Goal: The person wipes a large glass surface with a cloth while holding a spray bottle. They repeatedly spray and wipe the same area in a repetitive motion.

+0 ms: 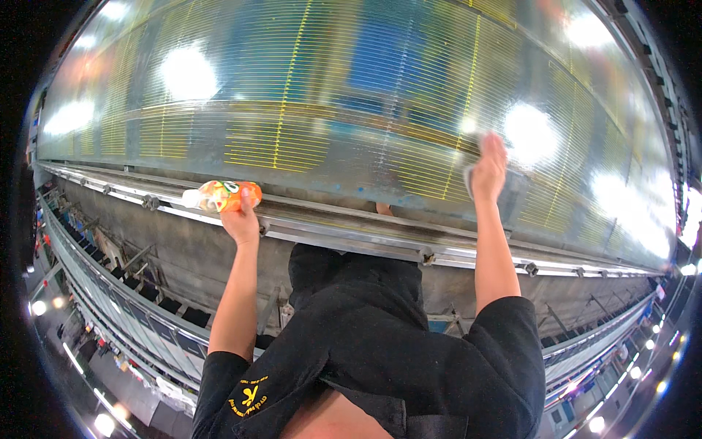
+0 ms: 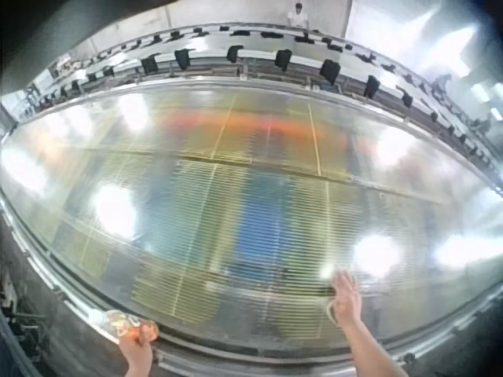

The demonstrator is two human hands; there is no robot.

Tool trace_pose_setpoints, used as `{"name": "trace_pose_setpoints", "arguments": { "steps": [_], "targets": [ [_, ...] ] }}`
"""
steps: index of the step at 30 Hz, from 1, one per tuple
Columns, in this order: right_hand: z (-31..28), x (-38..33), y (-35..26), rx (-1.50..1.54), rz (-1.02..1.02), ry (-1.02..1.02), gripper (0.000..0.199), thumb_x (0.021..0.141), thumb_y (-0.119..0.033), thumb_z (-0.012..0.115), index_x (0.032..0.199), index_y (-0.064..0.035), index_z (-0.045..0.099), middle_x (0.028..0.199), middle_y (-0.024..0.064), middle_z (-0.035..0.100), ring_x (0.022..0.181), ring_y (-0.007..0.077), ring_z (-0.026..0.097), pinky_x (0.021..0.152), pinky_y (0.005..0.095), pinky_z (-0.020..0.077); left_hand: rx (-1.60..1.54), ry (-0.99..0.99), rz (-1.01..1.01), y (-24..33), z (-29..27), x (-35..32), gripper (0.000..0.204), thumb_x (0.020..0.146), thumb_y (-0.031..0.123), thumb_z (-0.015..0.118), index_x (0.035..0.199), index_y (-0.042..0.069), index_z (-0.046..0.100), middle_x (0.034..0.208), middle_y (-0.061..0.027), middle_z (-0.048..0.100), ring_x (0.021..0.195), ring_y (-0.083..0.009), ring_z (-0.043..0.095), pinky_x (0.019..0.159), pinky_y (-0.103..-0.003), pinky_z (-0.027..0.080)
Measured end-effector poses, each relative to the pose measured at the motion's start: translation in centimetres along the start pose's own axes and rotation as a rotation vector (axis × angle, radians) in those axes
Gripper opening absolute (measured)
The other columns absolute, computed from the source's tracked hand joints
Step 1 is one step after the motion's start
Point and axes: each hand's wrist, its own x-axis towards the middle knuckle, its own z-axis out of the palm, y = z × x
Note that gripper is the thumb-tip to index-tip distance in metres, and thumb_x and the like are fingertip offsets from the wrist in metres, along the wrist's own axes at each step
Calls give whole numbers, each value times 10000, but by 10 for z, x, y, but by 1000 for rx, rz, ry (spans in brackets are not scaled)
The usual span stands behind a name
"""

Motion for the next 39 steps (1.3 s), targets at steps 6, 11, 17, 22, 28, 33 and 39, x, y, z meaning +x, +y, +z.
{"name": "trace_pose_setpoints", "arguments": {
  "steps": [6, 11, 17, 22, 28, 33, 39],
  "targets": [
    [57, -53, -63, -441, 613, 44, 664, 946, -27, 493, 1608, -9, 451, 1682, 183, 429, 1594, 357, 331, 1321, 481, 229, -364, -21, -26, 0, 5, -3, 412, 1045, 375, 715, 991, -30, 769, 938, -146, 795, 885, -282, 757, 835, -401, 555],
    [98, 18, -348, -129, 360, -42, 817, 849, -95, 625, 1618, 38, 383, 1718, 242, 329, 1638, 390, 209, 1351, 509, 89, -838, -281, -87, -32, -46, 25, 374, 981, 228, 811, 1206, -33, 664, 1141, -88, 723, 1047, -188, 678, 945, -356, 536],
    [128, 38, -480, 245, -21, 19, 592, 929, 7, 523, 1520, -18, 550, 1664, 240, 417, 1609, 392, 279, 1335, 511, 159, -570, -164, 155, -114, -120, 136, 302, 1017, 238, 769, 1136, -37, 726, 1074, -102, 766, 985, -176, 703, 903, -345, 544],
    [91, 26, -449, 167, 19, 86, 601, 947, 4, 524, 1548, -25, 516, 1691, 222, 375, 1614, 373, 268, 1330, 518, 181, -378, -37, 188, -141, -125, 205, 371, 1046, 345, 730, 1077, -25, 735, 1014, -131, 771, 887, -215, 713, 803, -372, 540],
    [111, 6, -426, 61, 256, 29, 737, 955, 4, 517, 1662, -14, 309, 1727, 217, 308, 1623, 414, 222, 1333, 533, 170, -175, 44, 301, -179, -72, 193, 436, 1010, 405, 753, 1188, 8, 728, 1095, -152, 769, 1013, -349, 725, 920, -438, 551],
    [142, 135, -392, 32, 231, 183, 686, 956, -12, 519, 1622, 27, 357, 1683, 299, 337, 1599, 453, 254, 1330, 550, 155, -221, 0, 274, -186, -69, 191, 534, 928, 314, 836, 1264, 6, 557, 1262, -200, 589, 1158, -363, 628, 983, -482, 529],
    [191, 303, -430, 50, 223, 273, 656, 935, 5, 536, 1569, 90, 388, 1663, 332, 353, 1589, 457, 287, 1333, 581, 135, -316, -30, 190, -176, -58, 200, 765, 897, 366, 861, 1358, -39, 404, 1298, -180, 592, 1206, -303, 636, 1056, -415, 529]
  ]
}}
